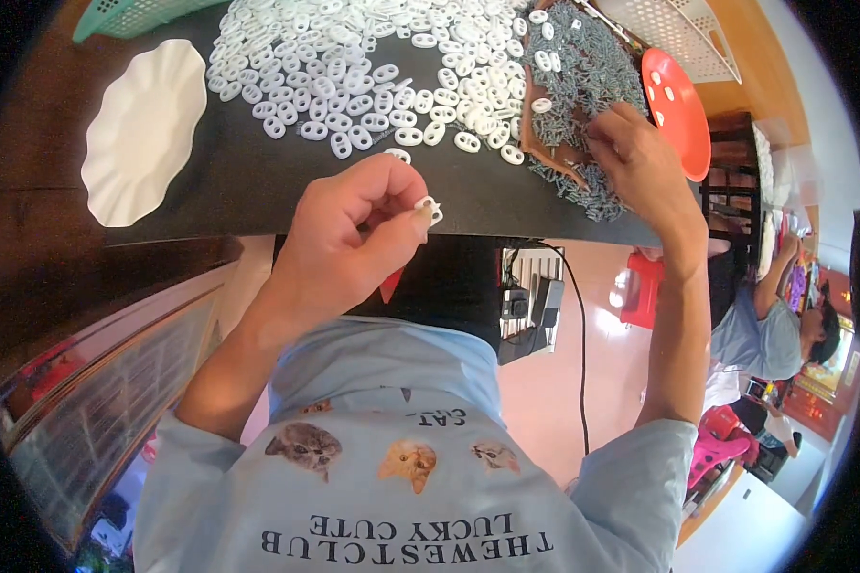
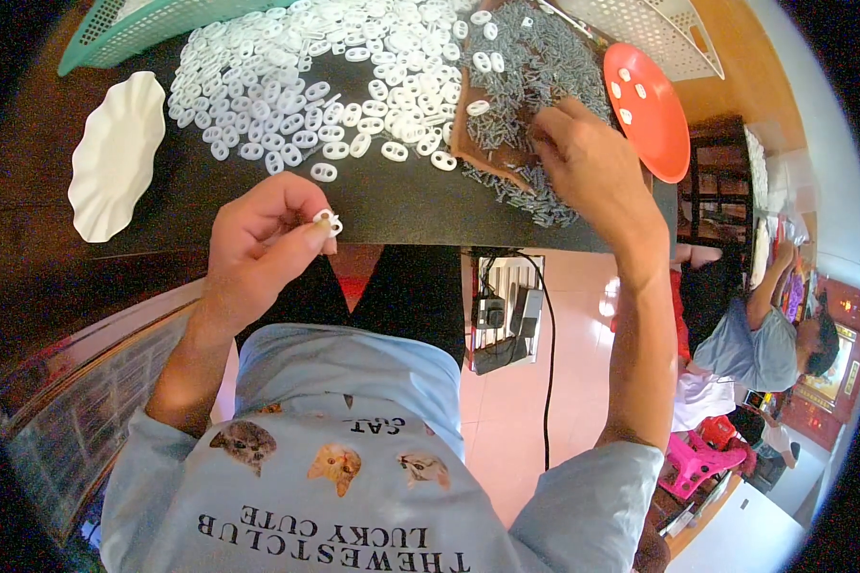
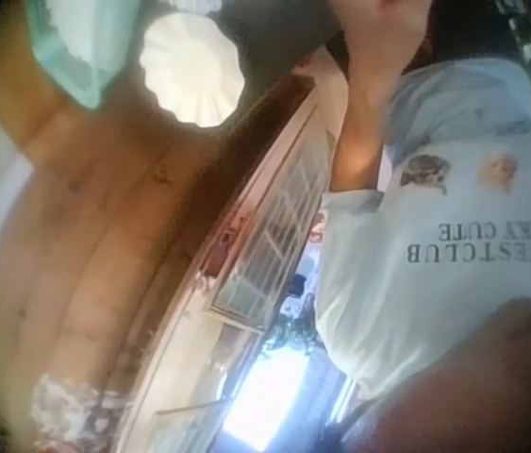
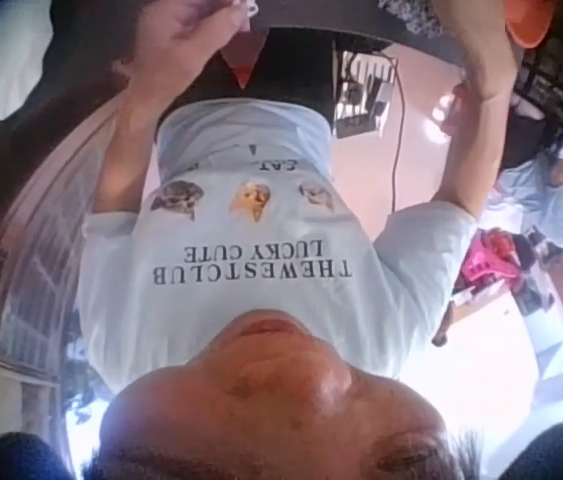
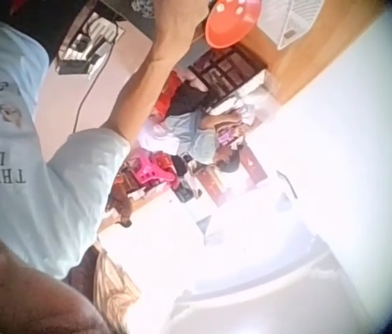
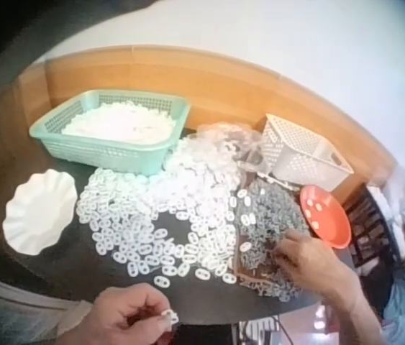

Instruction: Assembling small white plastic components by manually attaching metal rings or clips to them.

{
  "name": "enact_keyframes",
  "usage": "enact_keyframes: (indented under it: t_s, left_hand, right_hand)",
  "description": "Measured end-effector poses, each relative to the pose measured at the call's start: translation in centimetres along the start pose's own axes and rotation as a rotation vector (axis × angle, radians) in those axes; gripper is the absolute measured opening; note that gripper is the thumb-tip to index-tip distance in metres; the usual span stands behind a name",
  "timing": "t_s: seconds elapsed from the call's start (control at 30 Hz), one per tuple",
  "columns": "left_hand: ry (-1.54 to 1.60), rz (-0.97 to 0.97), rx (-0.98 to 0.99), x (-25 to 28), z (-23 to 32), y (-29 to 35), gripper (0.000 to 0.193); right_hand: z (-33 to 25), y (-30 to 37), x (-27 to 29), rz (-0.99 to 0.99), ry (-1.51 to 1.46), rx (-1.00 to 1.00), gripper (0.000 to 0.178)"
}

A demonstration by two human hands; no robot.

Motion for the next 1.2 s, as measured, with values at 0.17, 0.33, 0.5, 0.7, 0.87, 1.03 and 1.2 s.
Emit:
enact_keyframes:
  t_s: [0.17, 0.33, 0.5, 0.7, 0.87, 1.03, 1.2]
  left_hand:
    - [0.029, 0.016, -0.002, 0.0, 0.1, -0.1, 0.006]
    - [0.027, 0.014, 0.073, -0.1, -0.1, 0.0, 0.007]
    - [0.018, 0.032, 0.034, 0.1, 0.0, 0.3, 0.007]
    - [0.041, 0.014, 0.054, 0.5, -0.1, 0.5, 0.006]
    - [0.046, 0.022, 0.019, 0.7, 0.7, 0.5, 0.005]
    - [0.022, 0.043, 0.002, 1.1, 0.2, 0.7, 0.003]
    - [0.057, 0.032, 0.035, 1.2, 0.2, 0.7, 0.004]
  right_hand:
    - [1.0, 0.3, 0.7, -0.056, 0.030, -0.072, 0.008]
    - [0.7, -1.1, 0.7, 0.016, -0.026, -0.002, 0.010]
    - [1.3, -1.4, 0.0, 0.010, 0.058, 0.032, 0.011]
    - [0.0, -2.5, 0.0, 0.022, -0.024, 0.032, 0.012]
    - [1.9, -3.2, -0.1, 0.065, 0.052, 0.010, 0.014]
    - [1.5, -3.2, 0.6, 0.044, 0.106, -0.013, 0.013]
    - [2.0, -3.0, 0.2, -0.086, 0.092, -0.082, 0.011]
Point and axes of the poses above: each hand's wrist, its own y-axis away from the middle knuckle, its own x-axis out of the back of the hand, z = x × y, the point moved 8 cm from there along -y, towards the middle knuckle, and after that the axes turned 8 degrees about -y, right-handed, at the moved point
